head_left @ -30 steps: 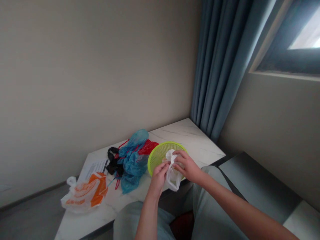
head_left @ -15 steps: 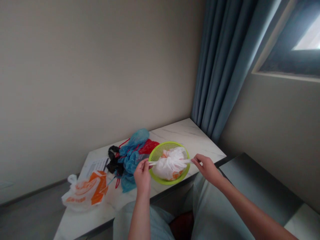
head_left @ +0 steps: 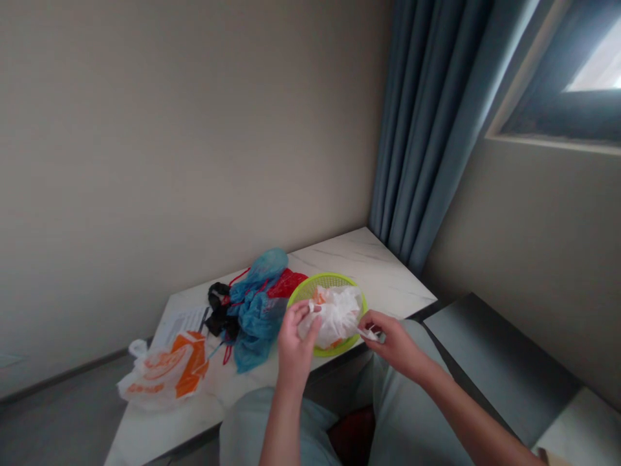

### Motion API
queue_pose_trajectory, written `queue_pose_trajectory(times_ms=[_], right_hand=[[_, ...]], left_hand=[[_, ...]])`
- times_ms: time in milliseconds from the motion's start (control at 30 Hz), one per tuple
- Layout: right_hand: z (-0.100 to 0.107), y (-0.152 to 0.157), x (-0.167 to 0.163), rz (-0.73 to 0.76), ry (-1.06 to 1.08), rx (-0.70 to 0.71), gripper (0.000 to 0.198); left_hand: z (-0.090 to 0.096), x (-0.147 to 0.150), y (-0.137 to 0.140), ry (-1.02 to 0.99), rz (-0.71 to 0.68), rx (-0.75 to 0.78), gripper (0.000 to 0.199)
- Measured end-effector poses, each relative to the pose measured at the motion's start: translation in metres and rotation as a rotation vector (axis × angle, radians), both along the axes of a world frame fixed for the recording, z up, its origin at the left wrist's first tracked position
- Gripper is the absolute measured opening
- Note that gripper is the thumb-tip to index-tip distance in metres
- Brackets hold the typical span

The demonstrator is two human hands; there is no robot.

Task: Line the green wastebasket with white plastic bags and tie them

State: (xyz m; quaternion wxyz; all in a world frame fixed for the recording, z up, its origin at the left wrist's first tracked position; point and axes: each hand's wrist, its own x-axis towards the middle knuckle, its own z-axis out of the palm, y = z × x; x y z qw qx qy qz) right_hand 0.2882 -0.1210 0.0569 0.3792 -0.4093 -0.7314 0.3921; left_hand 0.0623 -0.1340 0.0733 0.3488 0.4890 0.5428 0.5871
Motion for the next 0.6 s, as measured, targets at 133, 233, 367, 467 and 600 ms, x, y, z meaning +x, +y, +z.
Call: queue_pose_trajectory(times_ms=[133,233,367,467,600], right_hand=[[0.002,-0.004,-0.012,0.025,0.029,-0.001,0.01],[0.005,-0.003,-0.018,0.015,0.072,0.036,0.006],[0.007,0.001,-0.023,0.01,0.077,0.093,0.006],[0.004,0.004,-0.024,-0.01,0.019,0.115,0.009],[-0.002,0.0,-0.024,-0.098,0.061,0.083,0.006]], left_hand=[[0.016,0.021,-0.013,0.337,-0.248,0.067,0.046],[0.019,0.031,-0.013,0.474,-0.324,0.119,0.046],[0.015,0.033,-0.007,0.506,-0.308,0.149,0.032],[0.011,0.031,-0.005,0.53,-0.304,0.147,0.026],[0.009,0.028,-0.004,0.535,-0.175,0.157,0.025]])
